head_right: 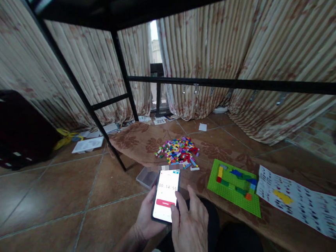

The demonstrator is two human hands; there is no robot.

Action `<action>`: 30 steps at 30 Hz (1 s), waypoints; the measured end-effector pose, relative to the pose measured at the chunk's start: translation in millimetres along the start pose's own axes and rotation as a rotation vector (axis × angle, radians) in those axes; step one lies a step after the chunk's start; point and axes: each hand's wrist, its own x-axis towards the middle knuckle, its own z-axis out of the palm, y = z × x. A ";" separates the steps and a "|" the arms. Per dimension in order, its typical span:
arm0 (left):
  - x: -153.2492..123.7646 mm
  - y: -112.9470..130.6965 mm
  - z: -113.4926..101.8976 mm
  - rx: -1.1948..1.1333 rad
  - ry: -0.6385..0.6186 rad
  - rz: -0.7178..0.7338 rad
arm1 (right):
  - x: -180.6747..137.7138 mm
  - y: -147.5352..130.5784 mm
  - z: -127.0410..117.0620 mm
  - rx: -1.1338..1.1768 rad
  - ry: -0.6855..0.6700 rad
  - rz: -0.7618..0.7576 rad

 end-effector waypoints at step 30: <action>-1.8 0.1 0.7 0.013 -0.009 0.013 | 0.7 -3.1 -0.6 0.004 -0.002 0.000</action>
